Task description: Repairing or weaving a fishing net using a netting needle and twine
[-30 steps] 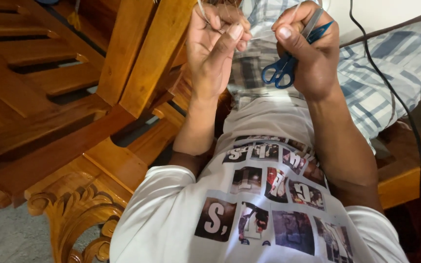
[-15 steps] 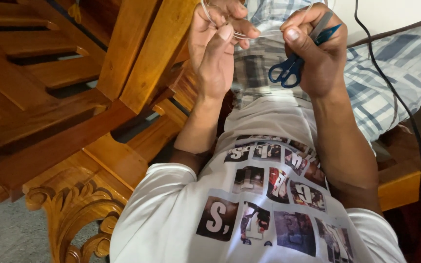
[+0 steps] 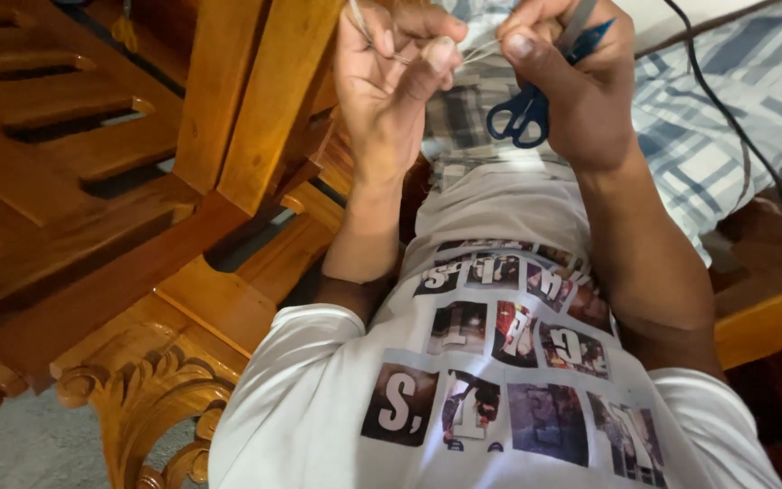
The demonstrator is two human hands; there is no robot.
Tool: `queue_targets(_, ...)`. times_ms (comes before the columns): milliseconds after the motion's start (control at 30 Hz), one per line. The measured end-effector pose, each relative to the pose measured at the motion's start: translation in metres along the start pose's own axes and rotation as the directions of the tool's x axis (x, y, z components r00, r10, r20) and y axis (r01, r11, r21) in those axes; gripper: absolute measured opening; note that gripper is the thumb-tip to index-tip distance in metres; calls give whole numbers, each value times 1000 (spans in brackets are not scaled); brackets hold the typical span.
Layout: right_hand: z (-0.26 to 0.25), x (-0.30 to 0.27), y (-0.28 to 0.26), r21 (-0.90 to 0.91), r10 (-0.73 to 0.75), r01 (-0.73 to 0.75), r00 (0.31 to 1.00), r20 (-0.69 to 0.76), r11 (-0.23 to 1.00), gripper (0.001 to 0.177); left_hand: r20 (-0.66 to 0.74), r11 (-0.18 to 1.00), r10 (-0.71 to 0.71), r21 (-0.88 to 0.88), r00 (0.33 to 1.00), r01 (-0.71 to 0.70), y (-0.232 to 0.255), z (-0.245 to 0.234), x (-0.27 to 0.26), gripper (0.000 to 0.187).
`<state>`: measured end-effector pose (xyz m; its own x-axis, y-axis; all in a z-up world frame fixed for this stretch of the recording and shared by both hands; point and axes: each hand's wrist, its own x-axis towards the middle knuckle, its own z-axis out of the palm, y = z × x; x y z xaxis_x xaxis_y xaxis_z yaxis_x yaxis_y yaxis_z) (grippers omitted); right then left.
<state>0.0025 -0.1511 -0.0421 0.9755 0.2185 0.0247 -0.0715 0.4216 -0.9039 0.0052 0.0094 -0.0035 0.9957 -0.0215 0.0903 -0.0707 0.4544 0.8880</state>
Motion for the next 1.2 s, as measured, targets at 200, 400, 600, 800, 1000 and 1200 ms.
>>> queue_targets(200, 0, 5, -10, -223, 180, -89, 885, 430, 971, 22, -3, 990, 109, -92, 994, -109, -2, -1, -2, 23)
queue_targets(400, 15, -7, 57, -755, 514, -63, 768, 381, 653, 23, -88, 989, 150, 1, 985, -150, 4, -3, 0, 21)
queue_targets(600, 16, -4, 16, -586, 61, 191, 922, 383, 788, 21, -164, 989, 146, -3, 976, -148, 4, -4, 1, 24)
queue_targets(800, 32, -2, -40, -467, -262, 394, 910, 322, 792, 19, -194, 975, 222, 61, 956, -214, 1, -1, 3, 30)
queue_targets(1000, 43, 4, -57, -538, -290, 362, 932, 216, 761, 14, -176, 955, 283, 141, 943, -260, 1, 3, 0, 30)
queue_targets(1200, 45, 1, -50, -701, -309, 369, 926, 219, 610, 12, -188, 948, 298, 173, 936, -267, -2, 7, -5, 33)
